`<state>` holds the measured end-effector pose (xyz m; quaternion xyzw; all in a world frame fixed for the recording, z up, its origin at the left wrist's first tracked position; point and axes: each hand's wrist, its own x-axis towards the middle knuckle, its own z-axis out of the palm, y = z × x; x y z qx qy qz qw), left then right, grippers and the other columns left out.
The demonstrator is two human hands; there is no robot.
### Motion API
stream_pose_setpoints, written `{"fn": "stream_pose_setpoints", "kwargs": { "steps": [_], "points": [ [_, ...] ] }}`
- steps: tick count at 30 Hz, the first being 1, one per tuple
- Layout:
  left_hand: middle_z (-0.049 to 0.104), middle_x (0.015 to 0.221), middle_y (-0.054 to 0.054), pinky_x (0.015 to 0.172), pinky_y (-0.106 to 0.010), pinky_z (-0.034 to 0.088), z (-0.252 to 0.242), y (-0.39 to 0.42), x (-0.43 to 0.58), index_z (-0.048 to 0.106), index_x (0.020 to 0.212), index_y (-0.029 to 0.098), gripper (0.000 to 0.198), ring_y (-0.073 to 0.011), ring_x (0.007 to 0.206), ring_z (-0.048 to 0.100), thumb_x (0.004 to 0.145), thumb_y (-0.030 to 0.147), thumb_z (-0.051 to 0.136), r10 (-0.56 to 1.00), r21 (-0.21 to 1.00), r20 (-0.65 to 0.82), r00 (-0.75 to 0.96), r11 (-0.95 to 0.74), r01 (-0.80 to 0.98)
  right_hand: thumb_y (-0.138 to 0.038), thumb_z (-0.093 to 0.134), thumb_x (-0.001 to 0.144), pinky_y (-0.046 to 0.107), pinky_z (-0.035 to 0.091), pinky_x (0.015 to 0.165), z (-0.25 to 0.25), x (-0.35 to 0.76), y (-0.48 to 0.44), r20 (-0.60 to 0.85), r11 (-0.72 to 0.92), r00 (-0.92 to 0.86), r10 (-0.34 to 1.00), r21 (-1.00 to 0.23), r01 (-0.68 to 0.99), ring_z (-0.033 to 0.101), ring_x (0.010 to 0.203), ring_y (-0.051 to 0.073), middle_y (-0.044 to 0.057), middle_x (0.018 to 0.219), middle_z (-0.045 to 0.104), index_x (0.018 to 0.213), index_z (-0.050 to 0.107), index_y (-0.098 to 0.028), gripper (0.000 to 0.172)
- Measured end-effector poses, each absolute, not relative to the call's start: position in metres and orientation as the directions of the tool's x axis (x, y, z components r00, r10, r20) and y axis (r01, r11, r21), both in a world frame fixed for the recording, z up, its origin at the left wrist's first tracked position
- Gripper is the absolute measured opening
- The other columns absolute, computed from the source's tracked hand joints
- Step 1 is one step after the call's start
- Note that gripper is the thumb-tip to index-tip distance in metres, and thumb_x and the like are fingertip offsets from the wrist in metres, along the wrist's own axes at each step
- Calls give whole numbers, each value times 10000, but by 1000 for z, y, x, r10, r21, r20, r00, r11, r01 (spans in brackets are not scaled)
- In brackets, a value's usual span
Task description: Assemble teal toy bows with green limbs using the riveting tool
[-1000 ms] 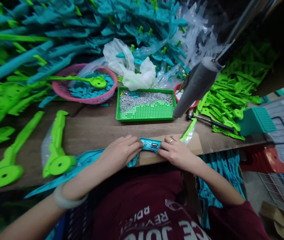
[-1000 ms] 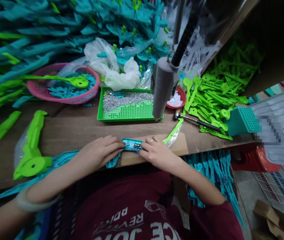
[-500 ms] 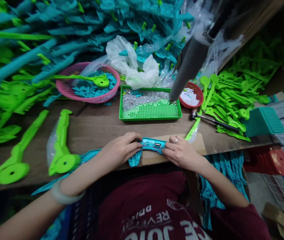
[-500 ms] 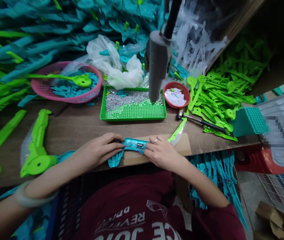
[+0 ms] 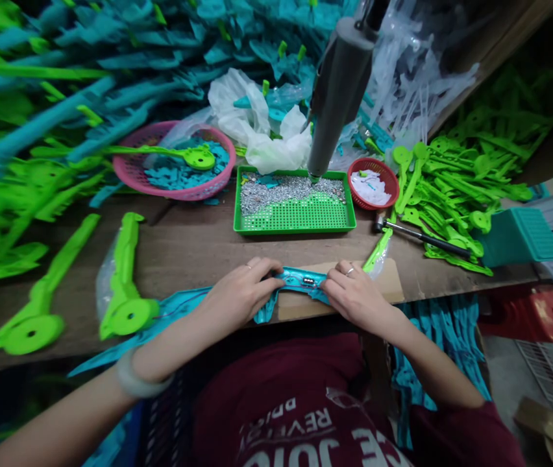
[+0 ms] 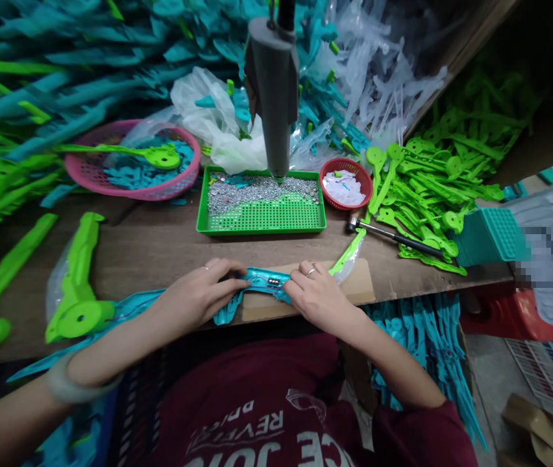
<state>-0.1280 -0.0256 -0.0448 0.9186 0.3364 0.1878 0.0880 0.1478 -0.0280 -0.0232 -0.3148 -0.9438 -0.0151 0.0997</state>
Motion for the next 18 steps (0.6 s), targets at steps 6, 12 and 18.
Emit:
{"fn": "stream_pose_setpoints", "kwargs": {
  "steps": [6, 12, 18],
  "points": [
    [627, 1053, -100, 764, -339, 542, -40, -18, -127, 704, 985, 162, 242, -212, 917, 611, 1005, 182, 463, 659, 355, 204, 724, -739, 573, -195, 523, 1020, 356, 248, 732, -23, 151, -30, 151, 814, -800, 581, -66, 578, 380, 854, 222, 64, 808, 597, 897, 656, -168, 183],
    [677, 1042, -121, 716, -391, 520, -27, -26, -111, 684, 959, 161, 219, -267, 904, 594, 955, 95, 475, 637, 174, 260, 725, -770, 614, -178, 520, 1017, 358, 269, 755, -21, 157, -29, 68, 783, -784, 617, -152, 603, 385, 911, 227, 90, 947, 627, 976, 692, -168, 177],
    [713, 1072, -89, 883, -395, 523, -33, -48, -81, 674, 1095, 157, 209, -243, 984, 624, 1007, 183, 487, 580, 210, 382, 719, -813, 544, -197, 545, 1010, 357, 284, 755, -19, 158, -22, 3, 789, -799, 601, -163, 592, 405, 922, 225, 90, 977, 634, 975, 703, -169, 164]
  ]
}}
